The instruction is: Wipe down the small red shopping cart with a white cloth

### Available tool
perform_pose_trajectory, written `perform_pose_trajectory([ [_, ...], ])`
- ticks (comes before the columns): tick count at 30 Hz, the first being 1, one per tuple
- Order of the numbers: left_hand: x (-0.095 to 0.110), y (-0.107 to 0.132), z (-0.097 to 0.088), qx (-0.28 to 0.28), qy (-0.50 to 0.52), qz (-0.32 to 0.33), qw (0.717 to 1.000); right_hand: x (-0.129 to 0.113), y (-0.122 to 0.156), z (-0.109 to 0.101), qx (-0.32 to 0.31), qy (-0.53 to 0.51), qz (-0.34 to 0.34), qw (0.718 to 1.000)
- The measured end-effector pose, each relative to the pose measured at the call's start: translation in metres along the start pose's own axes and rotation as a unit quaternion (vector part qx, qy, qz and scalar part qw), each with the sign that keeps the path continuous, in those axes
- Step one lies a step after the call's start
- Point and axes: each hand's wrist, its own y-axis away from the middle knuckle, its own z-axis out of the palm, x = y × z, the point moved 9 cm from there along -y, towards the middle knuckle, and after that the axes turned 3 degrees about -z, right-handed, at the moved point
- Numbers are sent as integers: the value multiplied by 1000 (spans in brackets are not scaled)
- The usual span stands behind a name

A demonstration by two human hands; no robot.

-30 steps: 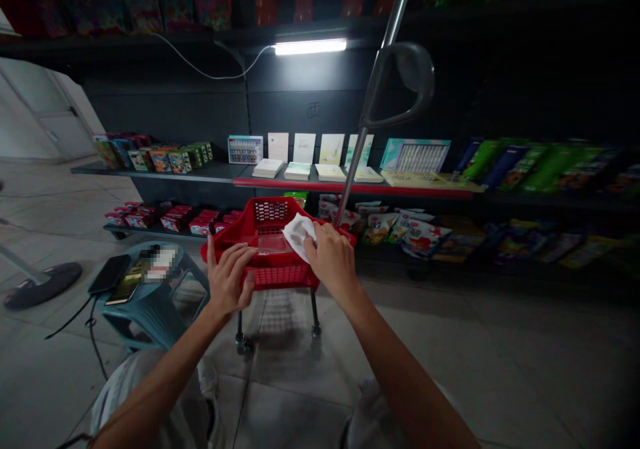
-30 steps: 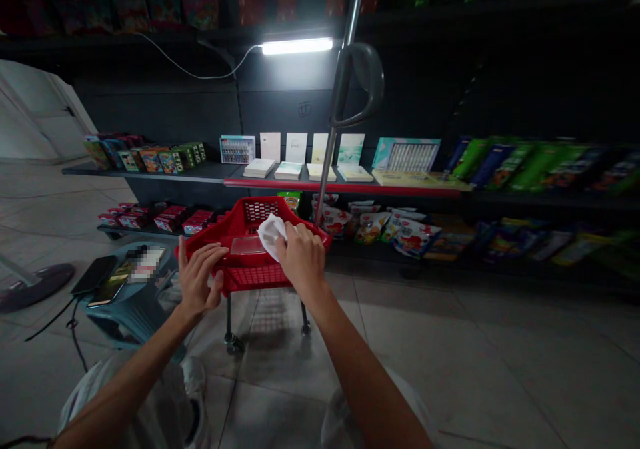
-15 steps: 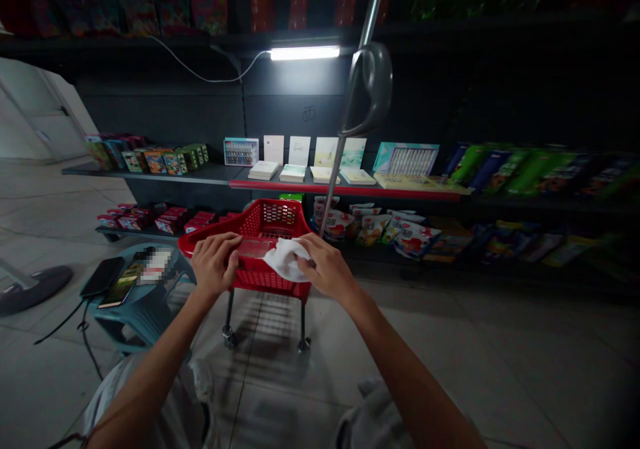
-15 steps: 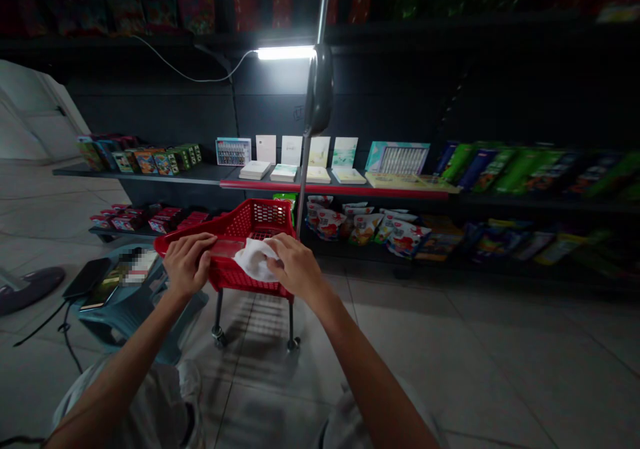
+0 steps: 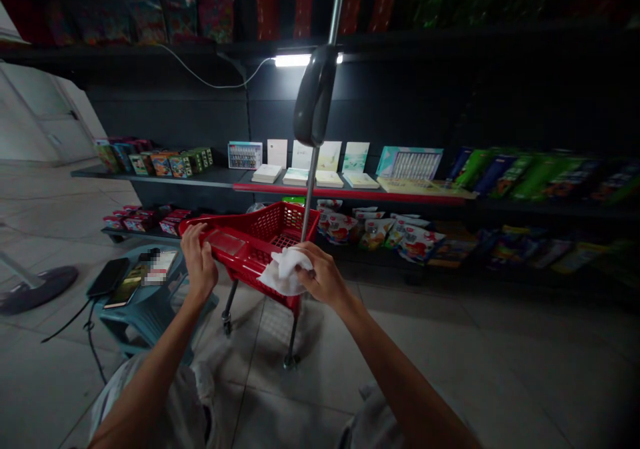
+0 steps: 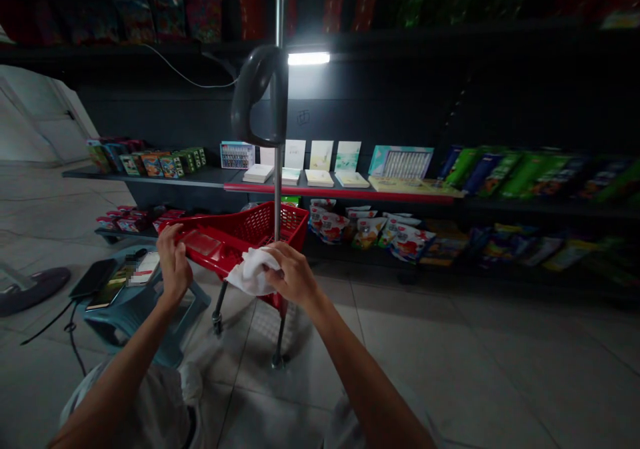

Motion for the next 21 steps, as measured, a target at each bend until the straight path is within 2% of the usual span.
perform_pose_trajectory([
  [2, 16, -2, -9, 38, -2, -20, 999, -2, -4, 5, 16, -6, -9, 1000],
  [4, 45, 0, -11, 39, -3, -1, 999, -7, -9, 13, 15, 12, -15, 1000],
  [6, 72, 4, 0, -15, -2, 18, 1000, -13, -14, 21, 14, 26, -15, 999],
  [8, 85, 11, 15, -74, -8, 27, 997, -17, -17, 25, 30, 1, -2, 1000],
  [11, 79, 16, 28, -116, -9, 30, 993, -6, -17, 28, 71, -101, 52, 991],
  [13, 64, 13, 32, -129, 5, 29, 991, 17, -12, 25, 128, -152, 122, 972],
  [15, 49, 7, 33, -146, 20, 33, 988, 45, -1, 12, 237, -160, 209, 935],
  [17, 38, 0, 32, -152, 31, 39, 987, 64, 10, -3, 355, -160, 262, 883],
  [19, 30, -5, 30, -143, 41, 39, 988, 67, 7, -15, 417, -175, 251, 856],
  [21, 27, -5, 28, -124, 52, 35, 990, 56, -13, -21, 410, -182, 202, 870],
])
